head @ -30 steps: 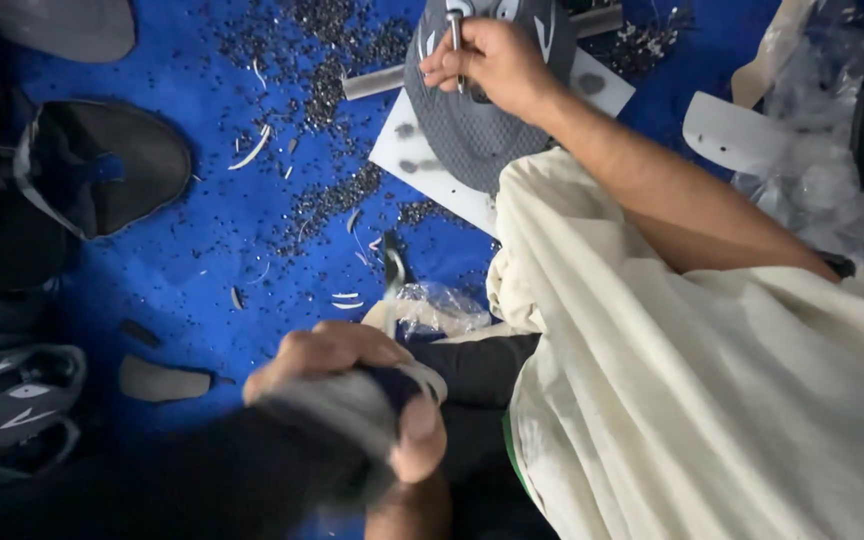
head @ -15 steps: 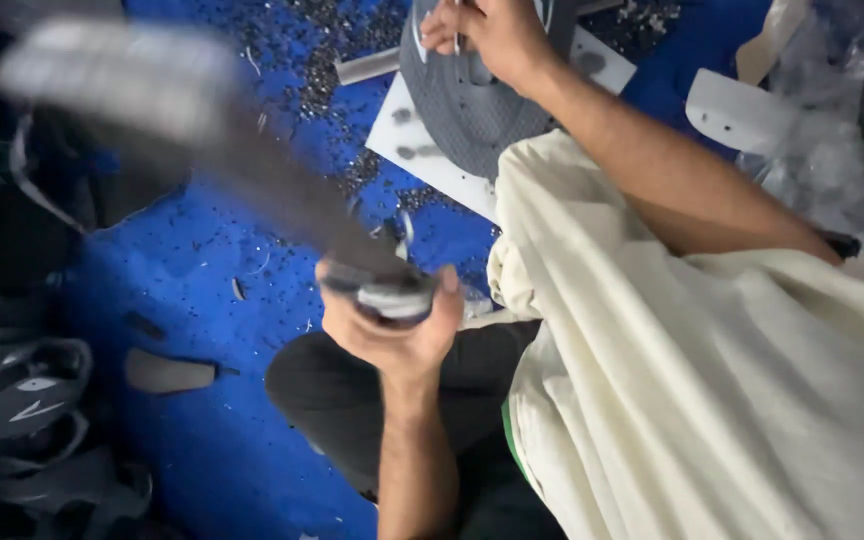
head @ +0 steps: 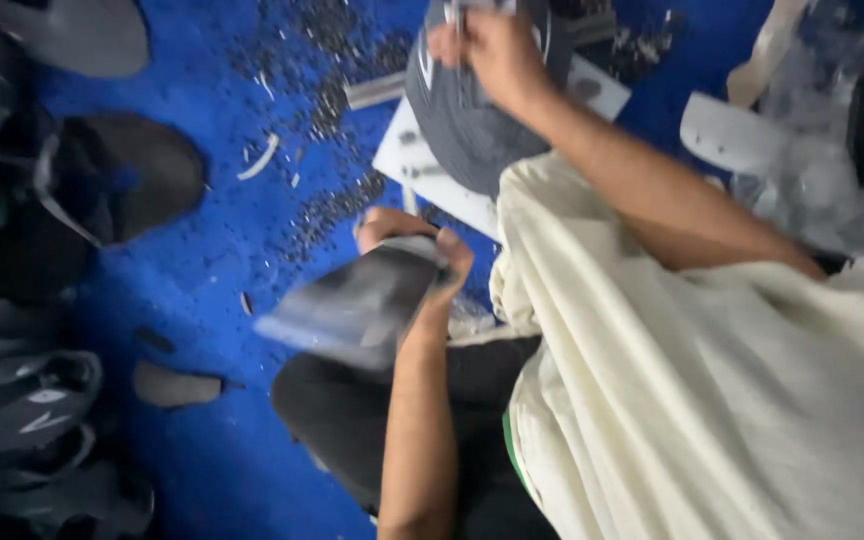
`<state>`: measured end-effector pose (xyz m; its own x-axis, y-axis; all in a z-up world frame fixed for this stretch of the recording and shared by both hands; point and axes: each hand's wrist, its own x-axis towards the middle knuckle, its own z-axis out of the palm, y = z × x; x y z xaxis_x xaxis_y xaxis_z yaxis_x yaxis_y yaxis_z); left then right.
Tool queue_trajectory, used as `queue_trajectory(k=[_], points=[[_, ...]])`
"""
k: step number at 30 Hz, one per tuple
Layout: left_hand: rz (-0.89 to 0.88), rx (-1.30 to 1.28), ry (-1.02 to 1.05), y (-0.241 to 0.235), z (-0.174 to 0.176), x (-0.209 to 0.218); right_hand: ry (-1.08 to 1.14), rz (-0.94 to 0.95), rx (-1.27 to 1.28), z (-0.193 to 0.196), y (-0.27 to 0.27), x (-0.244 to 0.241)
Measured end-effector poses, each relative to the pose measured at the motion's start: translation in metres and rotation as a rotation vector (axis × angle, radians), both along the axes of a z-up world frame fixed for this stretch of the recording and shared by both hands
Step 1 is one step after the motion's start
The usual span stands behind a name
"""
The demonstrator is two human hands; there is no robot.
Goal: The person sits on the floor of a shoe workshop and trims excess material from gray shoe uppers using a large flat blade, striking the blade with a hammer to cut edges. They reposition each upper on a white board, work around its edges, and set finished uppers aside among many others.
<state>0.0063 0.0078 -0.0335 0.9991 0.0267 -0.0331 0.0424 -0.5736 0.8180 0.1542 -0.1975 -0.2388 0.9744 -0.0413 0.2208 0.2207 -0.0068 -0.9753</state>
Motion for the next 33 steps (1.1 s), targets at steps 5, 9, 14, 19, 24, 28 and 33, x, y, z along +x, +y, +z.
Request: queue_trajectory(k=[5,9,14,19,24,28,33], points=[[-0.031,0.109,0.046,-0.015,0.004,0.012,-0.182,-0.089,-0.309,0.045,-0.007,-0.001],[0.007,-0.141,-0.111,-0.013,0.06,0.01,0.248,-0.079,0.309,0.019,-0.01,0.024],[-0.172,0.494,-0.166,-0.015,-0.004,0.036,-0.327,-0.122,-0.36,0.059,-0.009,0.006],[0.023,0.022,0.016,-0.021,0.031,0.026,0.109,-0.107,0.172,0.03,-0.016,0.022],[-0.028,-0.094,-0.511,-0.028,0.039,0.054,0.07,-0.178,0.017,0.022,-0.011,0.044],[-0.082,0.113,-0.102,-0.005,-0.013,0.031,-0.493,-0.227,-0.661,0.07,-0.02,0.02],[-0.295,0.661,0.685,0.091,0.008,-0.112,0.033,-0.123,1.004,0.07,-0.073,-0.005]])
